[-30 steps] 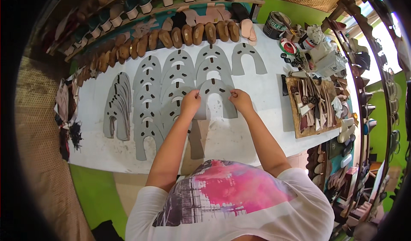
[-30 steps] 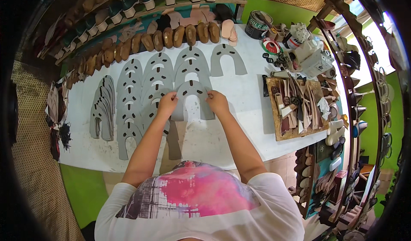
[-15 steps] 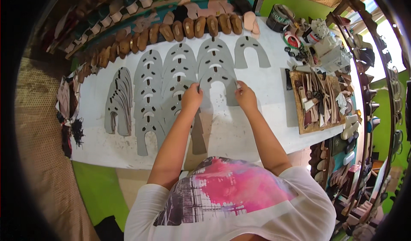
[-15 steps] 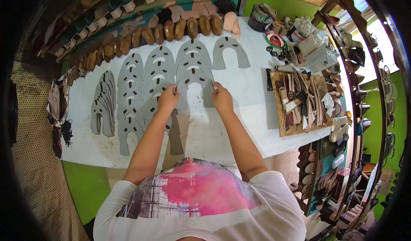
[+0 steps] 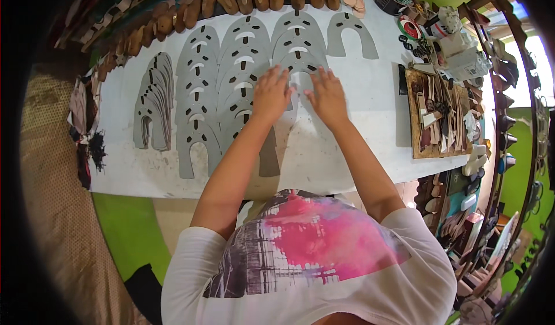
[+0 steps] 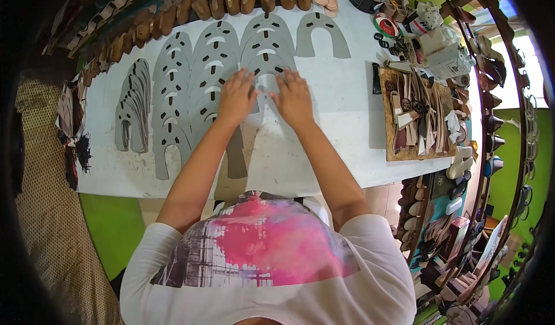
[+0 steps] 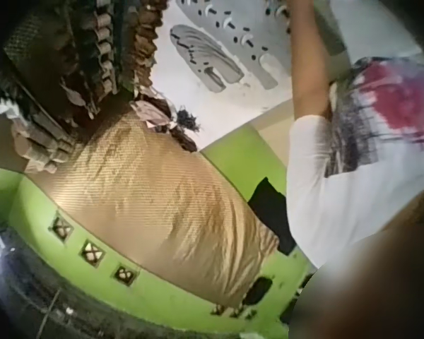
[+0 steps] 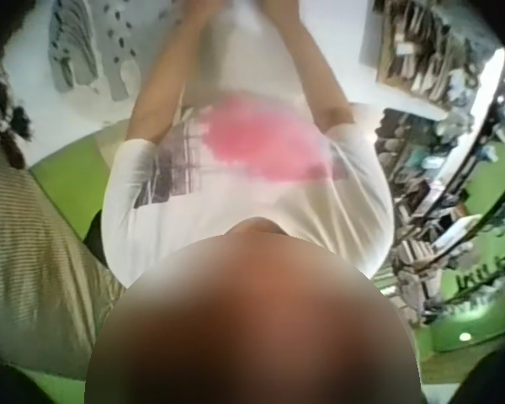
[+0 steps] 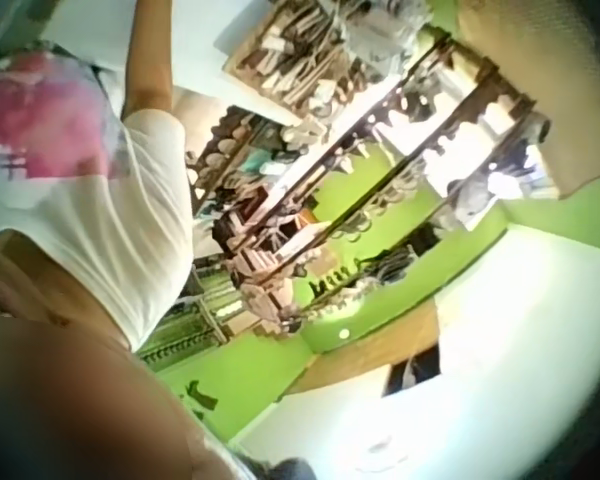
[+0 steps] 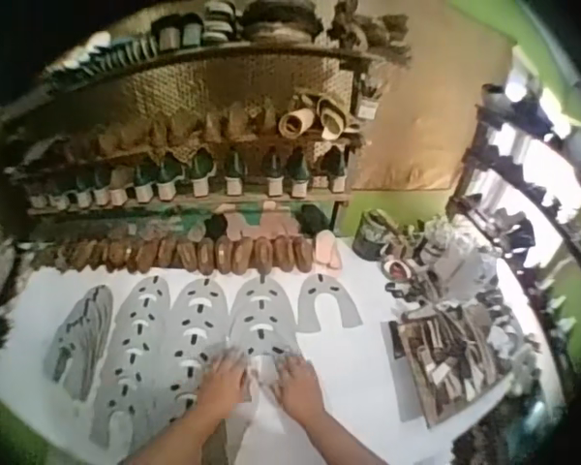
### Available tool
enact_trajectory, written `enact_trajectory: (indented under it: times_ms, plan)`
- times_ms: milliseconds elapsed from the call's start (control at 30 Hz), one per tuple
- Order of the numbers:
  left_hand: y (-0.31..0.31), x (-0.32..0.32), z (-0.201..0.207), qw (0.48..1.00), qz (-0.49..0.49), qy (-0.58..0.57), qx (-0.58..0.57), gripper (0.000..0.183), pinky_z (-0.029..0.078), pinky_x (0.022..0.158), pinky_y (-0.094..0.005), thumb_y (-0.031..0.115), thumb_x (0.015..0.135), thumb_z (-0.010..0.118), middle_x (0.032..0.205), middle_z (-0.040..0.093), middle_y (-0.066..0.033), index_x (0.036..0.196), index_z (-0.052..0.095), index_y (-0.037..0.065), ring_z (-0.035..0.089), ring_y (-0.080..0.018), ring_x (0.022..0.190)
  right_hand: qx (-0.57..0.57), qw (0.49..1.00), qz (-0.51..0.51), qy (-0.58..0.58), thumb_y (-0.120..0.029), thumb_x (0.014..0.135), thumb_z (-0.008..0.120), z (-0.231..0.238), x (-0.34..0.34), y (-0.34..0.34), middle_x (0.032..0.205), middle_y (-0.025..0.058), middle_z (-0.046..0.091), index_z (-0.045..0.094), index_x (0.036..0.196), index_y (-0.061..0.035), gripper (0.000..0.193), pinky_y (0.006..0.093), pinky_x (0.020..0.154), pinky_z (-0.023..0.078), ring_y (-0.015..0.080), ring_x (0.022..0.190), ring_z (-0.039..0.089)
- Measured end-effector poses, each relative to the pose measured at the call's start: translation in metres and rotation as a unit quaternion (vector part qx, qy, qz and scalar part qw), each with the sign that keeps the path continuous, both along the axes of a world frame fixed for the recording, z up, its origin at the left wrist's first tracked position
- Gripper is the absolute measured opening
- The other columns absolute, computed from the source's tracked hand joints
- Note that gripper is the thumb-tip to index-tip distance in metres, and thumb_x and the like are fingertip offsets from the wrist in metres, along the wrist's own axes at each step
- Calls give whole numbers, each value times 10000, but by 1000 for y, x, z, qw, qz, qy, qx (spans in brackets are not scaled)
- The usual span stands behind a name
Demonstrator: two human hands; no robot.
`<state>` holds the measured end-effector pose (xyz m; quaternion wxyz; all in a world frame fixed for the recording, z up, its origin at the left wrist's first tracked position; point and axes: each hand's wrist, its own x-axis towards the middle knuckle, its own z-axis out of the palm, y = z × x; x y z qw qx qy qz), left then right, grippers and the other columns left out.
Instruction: Organizing and stacking shoe upper components on a workbench.
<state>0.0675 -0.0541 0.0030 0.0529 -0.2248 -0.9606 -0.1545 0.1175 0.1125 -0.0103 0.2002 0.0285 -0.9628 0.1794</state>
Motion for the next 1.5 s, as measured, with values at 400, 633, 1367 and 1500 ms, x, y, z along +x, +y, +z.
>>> enact_trajectory:
  times_ms: [400,633,1367,1500]
  plan:
    - [7,4,-30,997,-58,6,-51,525,89,1012,-568,320,846,445,1388,274,-66,1320,316,134,239,-198,1290,68,995,8,-71,-485,847,407,-19,-2,-13,1352,165,310,409,1268,-94,574,511,1000,208,310,1264,268]
    - [-66,20,2,997,-42,15,60,522,59,994,-609,348,837,477,1385,277,-87,1289,368,112,249,-223,1287,35,991,-58,-119,-390,862,445,5,4,-49,1346,194,298,386,1275,-85,517,542,993,194,343,1254,264]
    - [-420,0,19,945,325,20,16,319,431,769,-404,214,733,594,963,586,-120,981,566,16,542,-294,897,-46,965,161,-205,-306,750,599,35,-36,-406,1070,166,506,456,1179,19,557,383,832,410,326,962,495]
    - [-424,1,24,949,310,51,-27,247,435,686,-392,197,714,605,894,594,-79,918,581,60,561,-257,819,54,975,114,-181,-348,738,601,42,-26,-416,1071,132,504,474,1173,7,575,384,807,414,289,956,493]
